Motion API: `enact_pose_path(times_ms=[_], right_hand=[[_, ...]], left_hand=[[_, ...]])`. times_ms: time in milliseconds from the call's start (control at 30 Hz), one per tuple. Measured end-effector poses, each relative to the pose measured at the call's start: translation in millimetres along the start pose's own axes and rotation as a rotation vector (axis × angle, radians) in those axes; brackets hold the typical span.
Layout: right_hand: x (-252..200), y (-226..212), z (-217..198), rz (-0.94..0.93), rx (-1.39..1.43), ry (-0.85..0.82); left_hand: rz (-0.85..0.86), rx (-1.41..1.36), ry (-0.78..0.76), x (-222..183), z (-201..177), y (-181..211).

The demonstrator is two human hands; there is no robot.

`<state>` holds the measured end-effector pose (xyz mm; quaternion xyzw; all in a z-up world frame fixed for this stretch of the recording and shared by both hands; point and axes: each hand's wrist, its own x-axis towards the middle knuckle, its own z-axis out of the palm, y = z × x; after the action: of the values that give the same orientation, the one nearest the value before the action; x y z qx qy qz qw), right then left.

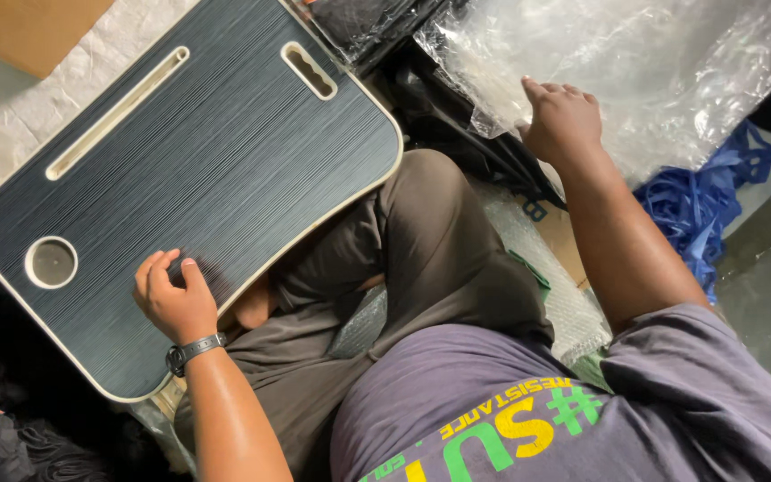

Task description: The person folds a black t-shirt and slides it into a clear plastic sleeve on a small portable table, then presses out the air and seals the bag.

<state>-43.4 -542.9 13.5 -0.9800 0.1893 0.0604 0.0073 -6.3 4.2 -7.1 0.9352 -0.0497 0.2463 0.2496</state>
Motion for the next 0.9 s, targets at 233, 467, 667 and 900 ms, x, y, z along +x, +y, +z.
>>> enact_pose_path(times_ms=[233,467,667,900], right_hand=[[-21.0,-35.1,-48.0,-0.224,0.176,0.395],[-51.7,-110.0,-80.3,-0.251,0.361,0.274],[-91.5,-190.2,-64.1,-0.864,0.492,0.599],[-66.3,-275.2,29.1,-1.475,0.283,0.256]], left_hand=[[-0.012,0.008,0.003,-1.9,2.0,-3.1],[-0.023,0.017,-0.051,-3.6,-2.8,-1.2],[-0.093,-0.066,-0.088,-2.0,1.1,-15.5],[-0.258,-0.385,0.079,-14.5,-2.3,-21.8]])
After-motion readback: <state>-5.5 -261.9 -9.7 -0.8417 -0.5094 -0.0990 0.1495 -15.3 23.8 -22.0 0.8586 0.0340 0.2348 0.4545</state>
